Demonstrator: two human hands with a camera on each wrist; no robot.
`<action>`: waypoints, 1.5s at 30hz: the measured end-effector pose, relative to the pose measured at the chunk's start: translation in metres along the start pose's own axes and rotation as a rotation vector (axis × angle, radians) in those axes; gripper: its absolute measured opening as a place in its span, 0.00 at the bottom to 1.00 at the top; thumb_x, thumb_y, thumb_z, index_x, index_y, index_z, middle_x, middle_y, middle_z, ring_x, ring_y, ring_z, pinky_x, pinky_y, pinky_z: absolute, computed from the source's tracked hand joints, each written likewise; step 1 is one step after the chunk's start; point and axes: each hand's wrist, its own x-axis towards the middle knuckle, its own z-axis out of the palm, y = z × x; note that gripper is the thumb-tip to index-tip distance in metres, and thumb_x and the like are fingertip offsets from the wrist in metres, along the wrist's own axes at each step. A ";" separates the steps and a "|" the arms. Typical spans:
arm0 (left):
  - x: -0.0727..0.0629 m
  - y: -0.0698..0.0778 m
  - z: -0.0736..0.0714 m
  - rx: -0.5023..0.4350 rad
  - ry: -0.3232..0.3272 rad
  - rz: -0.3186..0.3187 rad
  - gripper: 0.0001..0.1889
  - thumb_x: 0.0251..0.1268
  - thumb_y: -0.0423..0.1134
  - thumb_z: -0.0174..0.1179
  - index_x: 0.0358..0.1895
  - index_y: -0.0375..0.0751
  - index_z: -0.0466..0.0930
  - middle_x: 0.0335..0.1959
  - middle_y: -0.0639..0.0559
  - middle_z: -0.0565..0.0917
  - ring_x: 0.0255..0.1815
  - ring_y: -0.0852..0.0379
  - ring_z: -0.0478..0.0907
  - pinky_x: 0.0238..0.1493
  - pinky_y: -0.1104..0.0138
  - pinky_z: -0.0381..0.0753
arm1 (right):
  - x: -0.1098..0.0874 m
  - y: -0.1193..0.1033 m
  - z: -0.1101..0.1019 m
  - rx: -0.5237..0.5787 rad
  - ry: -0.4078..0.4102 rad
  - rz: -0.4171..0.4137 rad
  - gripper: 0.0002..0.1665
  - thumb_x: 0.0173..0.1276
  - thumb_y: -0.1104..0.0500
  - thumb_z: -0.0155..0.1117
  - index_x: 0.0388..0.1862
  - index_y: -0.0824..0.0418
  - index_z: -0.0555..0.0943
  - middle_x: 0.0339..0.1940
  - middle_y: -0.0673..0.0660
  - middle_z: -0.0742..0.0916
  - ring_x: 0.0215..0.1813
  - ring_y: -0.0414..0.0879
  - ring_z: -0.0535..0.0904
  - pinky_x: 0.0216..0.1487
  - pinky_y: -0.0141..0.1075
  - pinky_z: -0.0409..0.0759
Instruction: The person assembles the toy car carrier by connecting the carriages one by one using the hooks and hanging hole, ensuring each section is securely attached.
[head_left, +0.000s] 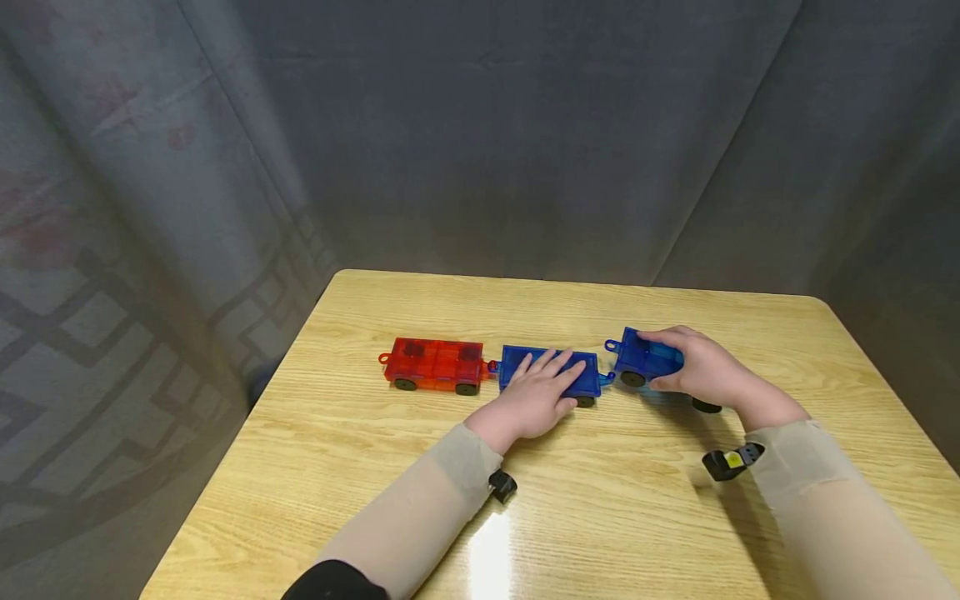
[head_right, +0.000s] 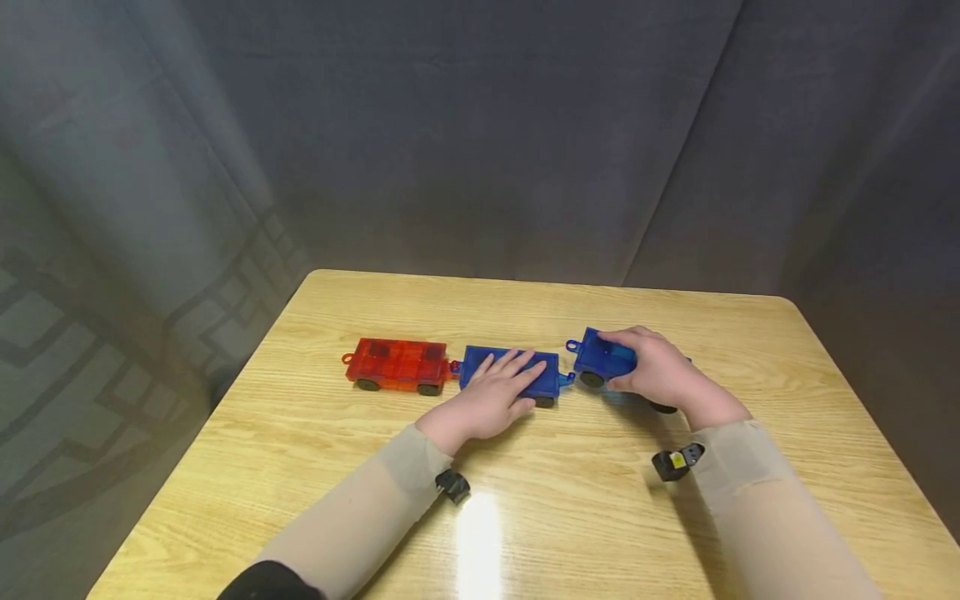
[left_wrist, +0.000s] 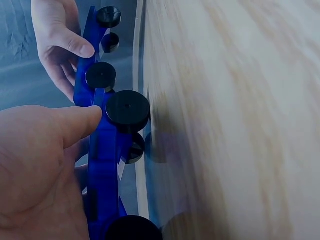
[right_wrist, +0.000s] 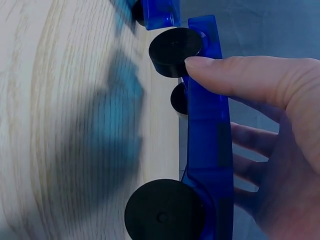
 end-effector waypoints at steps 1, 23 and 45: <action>0.000 0.000 0.000 0.000 0.001 -0.001 0.31 0.80 0.54 0.43 0.80 0.61 0.46 0.81 0.56 0.43 0.80 0.53 0.36 0.76 0.52 0.35 | 0.000 0.000 0.000 0.002 -0.001 0.000 0.48 0.55 0.61 0.78 0.73 0.64 0.68 0.65 0.74 0.70 0.63 0.75 0.66 0.59 0.68 0.66; 0.001 -0.001 0.002 0.002 0.007 0.001 0.31 0.79 0.54 0.43 0.80 0.61 0.46 0.81 0.56 0.44 0.80 0.53 0.37 0.76 0.52 0.35 | -0.008 -0.003 -0.003 0.003 -0.045 -0.052 0.46 0.55 0.61 0.79 0.72 0.64 0.70 0.65 0.73 0.71 0.61 0.72 0.70 0.56 0.66 0.71; 0.001 -0.002 0.001 -0.016 0.002 -0.005 0.32 0.79 0.54 0.44 0.80 0.62 0.45 0.81 0.57 0.42 0.80 0.54 0.36 0.76 0.52 0.33 | -0.013 0.001 0.001 0.022 -0.075 -0.084 0.46 0.54 0.63 0.79 0.72 0.63 0.71 0.66 0.72 0.71 0.64 0.73 0.67 0.57 0.67 0.69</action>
